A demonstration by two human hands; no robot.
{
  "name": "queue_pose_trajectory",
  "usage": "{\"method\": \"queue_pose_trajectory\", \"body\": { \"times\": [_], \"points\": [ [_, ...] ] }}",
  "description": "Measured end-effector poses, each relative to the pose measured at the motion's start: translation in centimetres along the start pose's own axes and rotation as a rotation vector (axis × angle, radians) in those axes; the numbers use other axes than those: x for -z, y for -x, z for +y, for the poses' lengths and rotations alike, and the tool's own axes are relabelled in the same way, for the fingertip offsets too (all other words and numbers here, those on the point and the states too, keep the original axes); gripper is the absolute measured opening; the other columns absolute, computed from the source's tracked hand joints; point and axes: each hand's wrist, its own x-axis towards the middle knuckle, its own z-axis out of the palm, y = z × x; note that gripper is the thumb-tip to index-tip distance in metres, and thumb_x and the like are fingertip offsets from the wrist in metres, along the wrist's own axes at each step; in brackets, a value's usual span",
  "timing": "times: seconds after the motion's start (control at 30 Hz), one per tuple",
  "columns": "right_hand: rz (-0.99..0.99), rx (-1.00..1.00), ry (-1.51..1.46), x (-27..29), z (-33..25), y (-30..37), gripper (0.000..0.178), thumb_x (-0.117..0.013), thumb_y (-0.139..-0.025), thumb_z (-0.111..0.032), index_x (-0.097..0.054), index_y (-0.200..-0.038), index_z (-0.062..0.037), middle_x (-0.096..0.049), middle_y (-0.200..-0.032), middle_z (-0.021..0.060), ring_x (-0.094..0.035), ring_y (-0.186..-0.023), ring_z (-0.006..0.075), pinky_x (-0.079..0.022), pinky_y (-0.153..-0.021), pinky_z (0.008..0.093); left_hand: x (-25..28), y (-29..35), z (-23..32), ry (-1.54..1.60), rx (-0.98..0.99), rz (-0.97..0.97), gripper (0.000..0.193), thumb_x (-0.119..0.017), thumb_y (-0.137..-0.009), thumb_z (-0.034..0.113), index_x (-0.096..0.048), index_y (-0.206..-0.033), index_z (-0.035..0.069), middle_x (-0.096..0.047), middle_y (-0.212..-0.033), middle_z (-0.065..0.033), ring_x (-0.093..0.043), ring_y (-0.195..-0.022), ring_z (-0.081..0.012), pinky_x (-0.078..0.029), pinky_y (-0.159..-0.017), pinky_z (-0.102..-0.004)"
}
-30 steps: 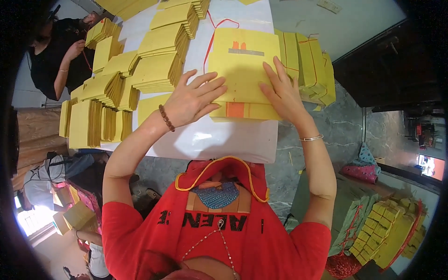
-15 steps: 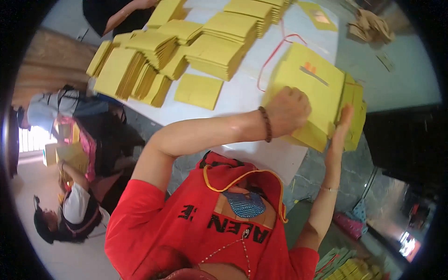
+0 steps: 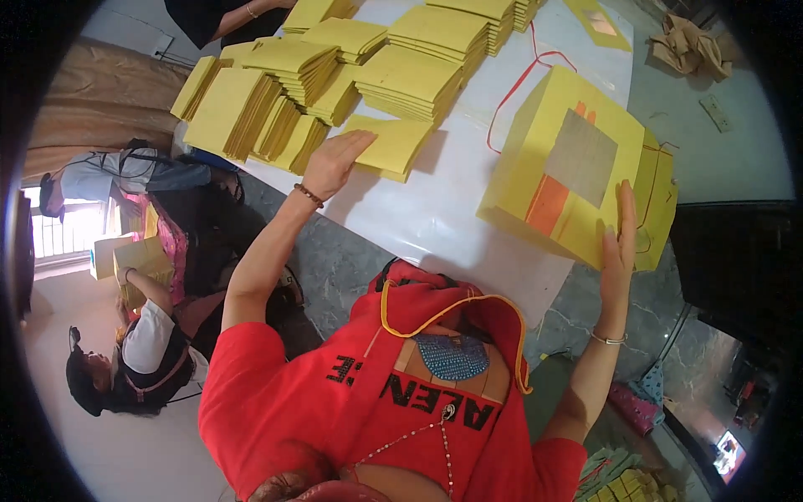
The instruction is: Folding and organizing stacks of yellow joss paper.
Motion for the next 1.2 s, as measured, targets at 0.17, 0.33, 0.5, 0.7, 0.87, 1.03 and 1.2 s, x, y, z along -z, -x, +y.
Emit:
{"method": "queue_pose_trajectory", "body": {
  "times": [0.17, 0.33, 0.5, 0.7, 0.87, 1.03, 1.2],
  "points": [
    [-0.054, 0.043, 0.129, 0.1, -0.9, 0.0, 0.055, -0.045, -0.081, -0.006, -0.037, -0.135, -0.0061, -0.025, -0.146, 0.0092, -0.018, -0.136, 0.0219, -0.013, -0.110, 0.0344, -3.5, 1.8, -2.2, -0.149, 0.007, 0.002, 0.047, -0.055, -0.072, 0.003, -0.054, -0.118, 0.009, -0.057, -0.113, -0.0096, -0.053, -0.106, -0.0262, -0.044, -0.088, -0.0367],
    [-0.059, 0.010, 0.143, 0.1, -0.7, 0.1, 0.053, -0.047, -0.078, 0.000, -0.044, -0.130, -0.0077, -0.023, -0.146, 0.0076, -0.018, -0.136, 0.0218, -0.016, -0.109, 0.0351, -4.4, 2.7, -2.5, -0.118, -0.002, -0.098, 0.054, -0.062, -0.067, 0.007, -0.052, -0.120, 0.011, -0.053, -0.117, -0.0096, -0.050, -0.109, -0.0268, -0.041, -0.091, -0.0386],
    [-0.059, -0.014, 0.170, -0.1, -1.1, 0.1, 0.053, -0.047, -0.077, 0.002, -0.046, -0.129, -0.0078, -0.023, -0.146, 0.0072, -0.019, -0.136, 0.0220, -0.018, -0.109, 0.0349, -4.8, 2.6, -3.2, -0.177, -0.007, -0.104, 0.058, -0.065, -0.065, 0.008, -0.051, -0.121, 0.012, -0.052, -0.117, -0.0106, -0.049, -0.109, -0.0275, -0.040, -0.092, -0.0395],
    [-0.046, -0.034, 0.145, -0.4, -1.0, 0.1, 0.054, -0.048, -0.076, 0.003, -0.047, -0.128, -0.0082, -0.023, -0.146, 0.0069, -0.019, -0.136, 0.0228, -0.018, -0.108, 0.0346, -5.1, 3.5, -2.9, -0.170, 0.063, -0.280, 0.055, -0.062, -0.072, 0.017, -0.046, -0.124, 0.010, -0.047, -0.124, -0.0117, -0.043, -0.116, -0.0276, -0.035, -0.096, -0.0419],
    [-0.040, -0.026, 0.136, -0.4, -0.7, 0.1, 0.053, -0.047, -0.076, 0.003, -0.047, -0.128, -0.0082, -0.024, -0.146, 0.0075, -0.019, -0.136, 0.0229, -0.019, -0.108, 0.0345, -5.7, 4.8, -2.7, -0.213, 0.106, -0.368, 0.060, -0.053, -0.082, 0.034, -0.036, -0.132, 0.006, -0.036, -0.136, -0.0157, -0.032, -0.126, -0.0302, -0.023, -0.104, -0.0445],
    [-0.018, 0.014, 0.132, 0.0, -0.5, 0.4, 0.051, -0.048, -0.077, 0.001, -0.048, -0.127, -0.0076, -0.025, -0.146, 0.0087, -0.020, -0.135, 0.0233, -0.018, -0.108, 0.0350, -6.6, 4.6, -2.6, -0.196, 0.113, -0.399, 0.065, -0.047, -0.087, 0.042, -0.030, -0.136, 0.004, -0.028, -0.141, -0.0184, -0.023, -0.131, -0.0324, -0.018, -0.107, -0.0461],
    [-0.026, 0.036, 0.185, 0.7, 0.0, 0.0, 0.047, -0.053, -0.080, -0.010, -0.048, -0.127, -0.0094, -0.028, -0.144, 0.0092, -0.018, -0.136, 0.0256, -0.016, -0.109, 0.0370, -5.2, 3.7, -2.0, -0.216, 0.174, -0.546, 0.068, -0.049, -0.085, 0.045, -0.031, -0.135, 0.003, -0.029, -0.140, -0.0193, -0.024, -0.131, -0.0324, -0.021, -0.105, -0.0477]
  ]
}}
